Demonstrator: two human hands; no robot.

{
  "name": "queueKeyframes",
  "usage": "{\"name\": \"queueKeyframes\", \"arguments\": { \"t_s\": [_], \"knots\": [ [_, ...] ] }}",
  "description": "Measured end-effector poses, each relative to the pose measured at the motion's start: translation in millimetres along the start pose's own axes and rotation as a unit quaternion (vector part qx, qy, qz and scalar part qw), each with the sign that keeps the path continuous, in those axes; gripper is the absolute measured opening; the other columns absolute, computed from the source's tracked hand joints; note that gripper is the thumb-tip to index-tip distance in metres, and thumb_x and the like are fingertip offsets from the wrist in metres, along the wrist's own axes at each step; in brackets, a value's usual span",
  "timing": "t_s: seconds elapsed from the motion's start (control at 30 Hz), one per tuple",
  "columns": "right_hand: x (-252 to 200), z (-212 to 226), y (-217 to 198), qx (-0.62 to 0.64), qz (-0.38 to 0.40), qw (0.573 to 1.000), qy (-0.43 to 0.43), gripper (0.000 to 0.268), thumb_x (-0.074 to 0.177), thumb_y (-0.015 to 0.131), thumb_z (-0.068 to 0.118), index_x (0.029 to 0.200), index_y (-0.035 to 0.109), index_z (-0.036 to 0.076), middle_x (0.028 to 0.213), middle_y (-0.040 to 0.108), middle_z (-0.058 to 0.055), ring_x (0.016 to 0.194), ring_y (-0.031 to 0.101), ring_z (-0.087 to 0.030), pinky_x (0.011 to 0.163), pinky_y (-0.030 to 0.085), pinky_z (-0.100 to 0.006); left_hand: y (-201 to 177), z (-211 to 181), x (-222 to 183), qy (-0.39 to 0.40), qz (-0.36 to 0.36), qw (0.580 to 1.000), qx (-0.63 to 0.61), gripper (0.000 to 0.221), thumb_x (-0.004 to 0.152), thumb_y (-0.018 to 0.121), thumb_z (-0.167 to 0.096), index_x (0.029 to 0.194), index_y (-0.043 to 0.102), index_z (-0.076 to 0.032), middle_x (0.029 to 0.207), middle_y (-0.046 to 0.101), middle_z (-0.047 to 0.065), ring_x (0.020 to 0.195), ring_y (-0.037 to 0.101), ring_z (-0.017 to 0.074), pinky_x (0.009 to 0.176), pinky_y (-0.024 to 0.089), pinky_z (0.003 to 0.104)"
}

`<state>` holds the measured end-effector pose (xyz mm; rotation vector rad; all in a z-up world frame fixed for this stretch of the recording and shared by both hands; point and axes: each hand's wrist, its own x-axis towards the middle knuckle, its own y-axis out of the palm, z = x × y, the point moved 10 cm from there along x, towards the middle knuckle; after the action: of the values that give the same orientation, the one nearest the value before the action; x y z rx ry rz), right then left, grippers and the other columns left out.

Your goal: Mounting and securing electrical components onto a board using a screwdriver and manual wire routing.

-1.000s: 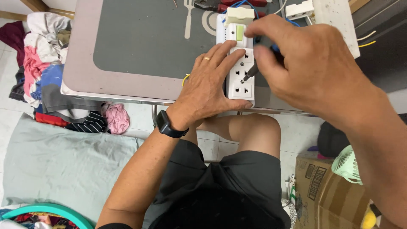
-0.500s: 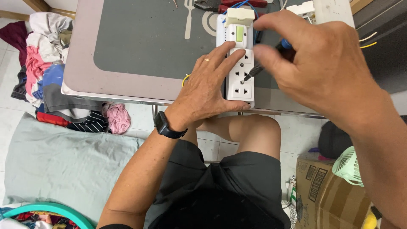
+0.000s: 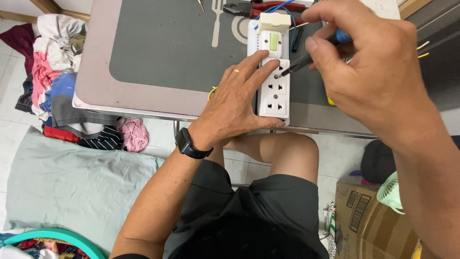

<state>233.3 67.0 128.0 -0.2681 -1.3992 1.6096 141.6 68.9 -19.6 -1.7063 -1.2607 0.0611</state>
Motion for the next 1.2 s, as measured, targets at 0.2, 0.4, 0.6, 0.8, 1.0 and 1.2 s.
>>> {"name": "queueKeyframes", "arguments": {
  "t_s": [0.2, 0.4, 0.6, 0.8, 1.0, 1.2],
  "knots": [
    [4, -11, 11, 0.012, 0.006, 1.000, 0.020, 0.023, 0.100, 0.056, -0.005, 0.123, 0.063, -0.004, 0.087, 0.066, -0.009, 0.072, 0.068, -0.016, 0.070, 0.047, -0.028, -3, -3, 1, 0.001, 0.003, 1.000, 0.001, 0.100, 0.080, 0.086, -0.058, 0.150, 0.027, -0.014, 0.156, 0.029, 0.017, 0.141, 0.040, 0.0406, 0.110, 0.036, 0.054],
    [6, -20, 12, 0.003, 0.004, 0.999, 0.050, 0.014, 0.103, 0.063, -0.001, 0.117, 0.066, -0.002, 0.085, 0.066, -0.007, 0.069, 0.069, -0.014, 0.069, 0.047, -0.026, -3, -2, 2, -0.006, 0.005, 1.000, -0.001, 0.098, 0.079, 0.084, -0.059, 0.147, 0.031, -0.014, 0.156, 0.029, 0.016, 0.141, 0.039, 0.0414, 0.108, 0.037, 0.054],
    [4, -28, 15, -0.110, -0.011, 0.994, 0.017, 0.011, 0.110, 0.077, 0.014, 0.110, 0.075, 0.003, 0.072, 0.062, -0.005, 0.058, 0.050, -0.020, 0.063, 0.039, -0.036, -7, -6, 5, -0.009, 0.003, 1.000, -0.005, 0.093, 0.076, 0.086, -0.057, 0.142, 0.039, -0.011, 0.153, 0.031, 0.017, 0.138, 0.042, 0.0404, 0.105, 0.038, 0.053],
    [5, -23, 15, -0.105, -0.015, 0.994, 0.014, 0.010, 0.111, 0.072, 0.011, 0.111, 0.075, 0.002, 0.088, 0.070, -0.006, 0.066, 0.055, -0.020, 0.066, 0.041, -0.035, -3, -1, 2, -0.001, 0.001, 1.000, -0.001, 0.093, 0.081, 0.081, -0.062, 0.145, 0.036, -0.013, 0.155, 0.028, 0.015, 0.141, 0.040, 0.0413, 0.108, 0.037, 0.055],
    [2, -25, 15, -0.101, -0.016, 0.995, 0.009, 0.007, 0.113, 0.073, 0.006, 0.107, 0.074, 0.003, 0.079, 0.064, -0.003, 0.063, 0.052, -0.017, 0.064, 0.039, -0.034, -4, -3, 2, 0.004, -0.003, 1.000, 0.001, 0.095, 0.080, 0.084, -0.061, 0.145, 0.035, -0.012, 0.155, 0.028, 0.015, 0.142, 0.040, 0.0406, 0.110, 0.038, 0.055],
    [5, -27, 15, -0.104, -0.013, 0.994, 0.013, 0.009, 0.112, 0.072, 0.007, 0.105, 0.076, 0.004, 0.070, 0.059, -0.003, 0.059, 0.049, -0.018, 0.065, 0.038, -0.036, -4, -2, 2, 0.005, -0.002, 1.000, 0.005, 0.096, 0.080, 0.084, -0.061, 0.145, 0.035, -0.012, 0.156, 0.029, 0.015, 0.143, 0.039, 0.0404, 0.110, 0.038, 0.055]
  ]
}}
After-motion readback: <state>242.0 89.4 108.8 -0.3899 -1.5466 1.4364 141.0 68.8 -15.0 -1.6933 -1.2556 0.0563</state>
